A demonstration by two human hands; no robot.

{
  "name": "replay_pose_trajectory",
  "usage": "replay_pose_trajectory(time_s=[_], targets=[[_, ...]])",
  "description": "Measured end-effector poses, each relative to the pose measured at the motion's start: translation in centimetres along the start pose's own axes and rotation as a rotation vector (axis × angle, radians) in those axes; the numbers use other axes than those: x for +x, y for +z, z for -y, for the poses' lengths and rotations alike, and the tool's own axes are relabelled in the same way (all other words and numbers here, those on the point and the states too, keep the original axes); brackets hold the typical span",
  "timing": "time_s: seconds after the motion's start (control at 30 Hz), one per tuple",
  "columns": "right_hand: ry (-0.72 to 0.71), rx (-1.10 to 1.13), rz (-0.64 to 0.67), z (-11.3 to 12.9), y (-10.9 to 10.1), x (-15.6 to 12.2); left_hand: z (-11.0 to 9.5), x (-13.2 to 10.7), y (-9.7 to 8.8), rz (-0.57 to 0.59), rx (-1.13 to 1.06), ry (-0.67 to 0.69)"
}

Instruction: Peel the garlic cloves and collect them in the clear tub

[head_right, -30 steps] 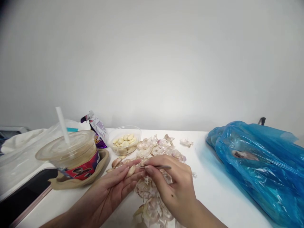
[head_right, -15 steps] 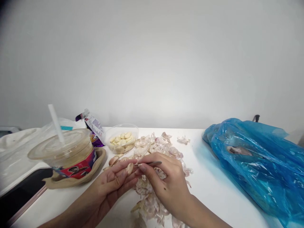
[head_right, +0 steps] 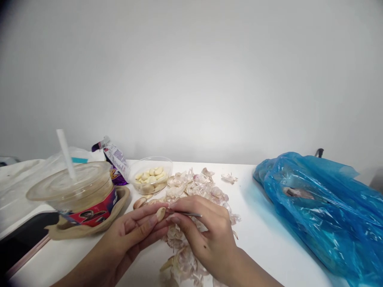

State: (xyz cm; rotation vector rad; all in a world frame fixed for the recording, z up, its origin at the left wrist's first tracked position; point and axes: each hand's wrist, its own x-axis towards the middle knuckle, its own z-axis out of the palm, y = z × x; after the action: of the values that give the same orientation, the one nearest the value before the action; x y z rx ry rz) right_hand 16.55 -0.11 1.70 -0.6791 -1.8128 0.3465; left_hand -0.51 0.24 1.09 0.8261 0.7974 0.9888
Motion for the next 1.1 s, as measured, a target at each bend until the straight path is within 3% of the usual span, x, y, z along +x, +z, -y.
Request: replay_pose_trajectory(time_s=[0.3, 0.47, 0.7, 0.9, 1.0, 1.1], targets=[[0.014, 0.006, 0.026, 0.0, -0.1, 0.2, -0.1, 0.0, 0.1, 0.015, 0.042, 0.017], [0.076, 0.033, 0.047, -0.1, -0.1, 0.4, 0.1, 0.1, -0.1, -0.049, 0.088, 0.046], [-0.018, 0.027, 0.070, 0.0, 0.0, 0.1, 0.1, 0.1, -0.3, -0.039, 0.089, 0.008], [0.087, 0.041, 0.035, -0.1, 0.0, 0.0, -1.2, -0.2, 0.4, 0.011, 0.066, -0.114], [0.127, 0.047, 0.038, -0.1, 0.0, 0.2, -0.9, 0.1, 0.3, 0.038, 0.055, -0.110], [0.160, 0.065, 0.025, -0.1, 0.0, 0.4, -0.4, 0.5, 0.0, -0.007, 0.042, -0.112]])
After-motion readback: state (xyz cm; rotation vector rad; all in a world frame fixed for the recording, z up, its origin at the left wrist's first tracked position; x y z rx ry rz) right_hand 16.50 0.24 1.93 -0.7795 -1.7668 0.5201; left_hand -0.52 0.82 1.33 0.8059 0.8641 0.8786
